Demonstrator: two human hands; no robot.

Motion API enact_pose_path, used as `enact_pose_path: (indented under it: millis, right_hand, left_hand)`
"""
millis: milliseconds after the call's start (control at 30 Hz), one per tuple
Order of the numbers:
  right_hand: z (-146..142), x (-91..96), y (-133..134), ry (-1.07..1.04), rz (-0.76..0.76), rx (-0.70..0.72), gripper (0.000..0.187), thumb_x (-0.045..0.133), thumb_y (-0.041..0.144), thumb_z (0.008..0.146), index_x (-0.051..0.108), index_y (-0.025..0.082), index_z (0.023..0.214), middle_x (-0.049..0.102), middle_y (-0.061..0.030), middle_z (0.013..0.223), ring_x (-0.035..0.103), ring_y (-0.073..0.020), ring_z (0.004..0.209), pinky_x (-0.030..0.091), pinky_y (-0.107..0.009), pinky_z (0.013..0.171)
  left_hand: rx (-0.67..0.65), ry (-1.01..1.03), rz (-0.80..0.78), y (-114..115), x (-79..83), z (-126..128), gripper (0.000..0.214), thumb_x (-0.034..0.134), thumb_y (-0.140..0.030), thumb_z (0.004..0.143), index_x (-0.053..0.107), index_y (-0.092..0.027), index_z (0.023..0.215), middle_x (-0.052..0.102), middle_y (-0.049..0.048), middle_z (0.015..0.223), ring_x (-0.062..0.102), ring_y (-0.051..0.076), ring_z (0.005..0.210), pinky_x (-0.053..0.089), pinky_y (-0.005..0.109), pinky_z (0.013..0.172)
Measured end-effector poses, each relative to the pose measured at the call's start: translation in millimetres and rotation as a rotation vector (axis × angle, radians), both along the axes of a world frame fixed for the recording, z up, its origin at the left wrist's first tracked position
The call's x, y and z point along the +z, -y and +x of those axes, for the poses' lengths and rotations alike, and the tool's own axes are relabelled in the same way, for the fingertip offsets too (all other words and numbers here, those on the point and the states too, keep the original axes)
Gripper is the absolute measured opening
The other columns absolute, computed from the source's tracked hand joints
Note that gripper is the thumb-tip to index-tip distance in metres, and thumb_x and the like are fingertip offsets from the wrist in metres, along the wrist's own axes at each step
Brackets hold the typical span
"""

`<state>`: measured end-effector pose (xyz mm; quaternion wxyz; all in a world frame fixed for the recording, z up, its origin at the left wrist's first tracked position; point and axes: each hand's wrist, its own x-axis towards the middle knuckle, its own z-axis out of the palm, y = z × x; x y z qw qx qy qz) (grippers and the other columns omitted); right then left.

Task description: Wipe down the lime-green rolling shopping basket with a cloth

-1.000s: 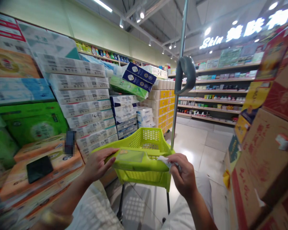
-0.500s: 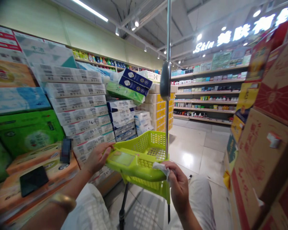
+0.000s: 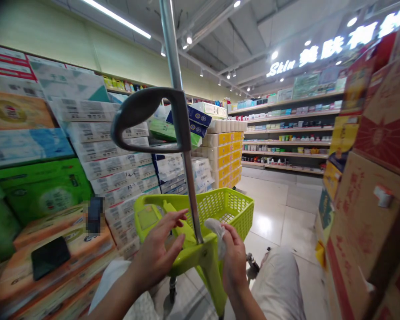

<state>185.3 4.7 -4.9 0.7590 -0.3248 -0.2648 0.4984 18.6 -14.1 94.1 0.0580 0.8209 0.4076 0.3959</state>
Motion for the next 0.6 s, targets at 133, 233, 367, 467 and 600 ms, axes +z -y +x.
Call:
enact_pose_path:
  millis: [133, 233, 367, 467, 600]
  right_hand:
    - [-25.9, 23.4, -0.7, 0.241, 0.114, 0.182, 0.032, 0.069, 0.043, 0.075, 0.067, 0.019, 0.096, 0.071, -0.0022, 0.088, 0.064, -0.0160, 0.080, 0.050, -0.024, 0.073]
    - [-36.0, 48.7, -7.1, 0.202, 0.132, 0.294, 0.034, 0.069, 0.039, 0.073, 0.066, 0.018, 0.100, 0.070, -0.0016, 0.085, 0.064, -0.0150, 0.077, 0.049, -0.024, 0.070]
    - [-35.5, 82.9, -22.7, -0.045, 0.106, 0.474, 0.039, 0.070, 0.033, 0.064, 0.063, 0.021, 0.101, 0.070, 0.0002, 0.078, 0.065, -0.0148, 0.070, 0.049, -0.023, 0.063]
    - [-40.0, 89.8, -26.3, -0.057, 0.190, 0.474, 0.040, 0.070, 0.032, 0.065, 0.061, 0.023, 0.104, 0.070, 0.0002, 0.087, 0.065, -0.0144, 0.076, 0.051, -0.024, 0.067]
    - [-59.0, 60.7, -16.6, 0.177, 0.290, 0.239, 0.034, 0.066, 0.036, 0.076, 0.059, 0.024, 0.107, 0.068, -0.0010, 0.099, 0.064, -0.0164, 0.092, 0.050, -0.028, 0.085]
  left_hand:
    - [0.067, -0.039, -0.015, -6.7, -11.0, -0.9, 0.048, 0.041, -0.030, 0.089, 0.046, -0.020, 0.135, 0.054, 0.0121, 0.130, 0.052, 0.024, 0.122, 0.043, 0.044, 0.104]
    - [0.086, -0.086, -0.057, -12.2, -12.3, -7.9, 0.050, 0.039, -0.027, 0.088, 0.041, -0.022, 0.138, 0.052, 0.0112, 0.135, 0.053, 0.024, 0.121, 0.044, 0.044, 0.102]
    - [0.133, -0.089, -0.163, -18.7, -11.7, -17.3, 0.053, 0.035, -0.024, 0.087, 0.039, -0.021, 0.139, 0.059, 0.0095, 0.127, 0.064, 0.022, 0.101, 0.051, 0.040, 0.090]
    - [0.163, -0.044, -0.194, -21.9, -12.3, -21.8, 0.054, 0.036, -0.025, 0.085, 0.039, -0.018, 0.139, 0.062, 0.0095, 0.123, 0.066, 0.021, 0.096, 0.051, 0.038, 0.089]
    - [0.147, -0.058, -0.204, -21.3, -9.9, -22.8, 0.059, 0.038, -0.021, 0.082, 0.038, -0.020, 0.141, 0.065, 0.0079, 0.119, 0.066, 0.020, 0.095, 0.050, 0.036, 0.087]
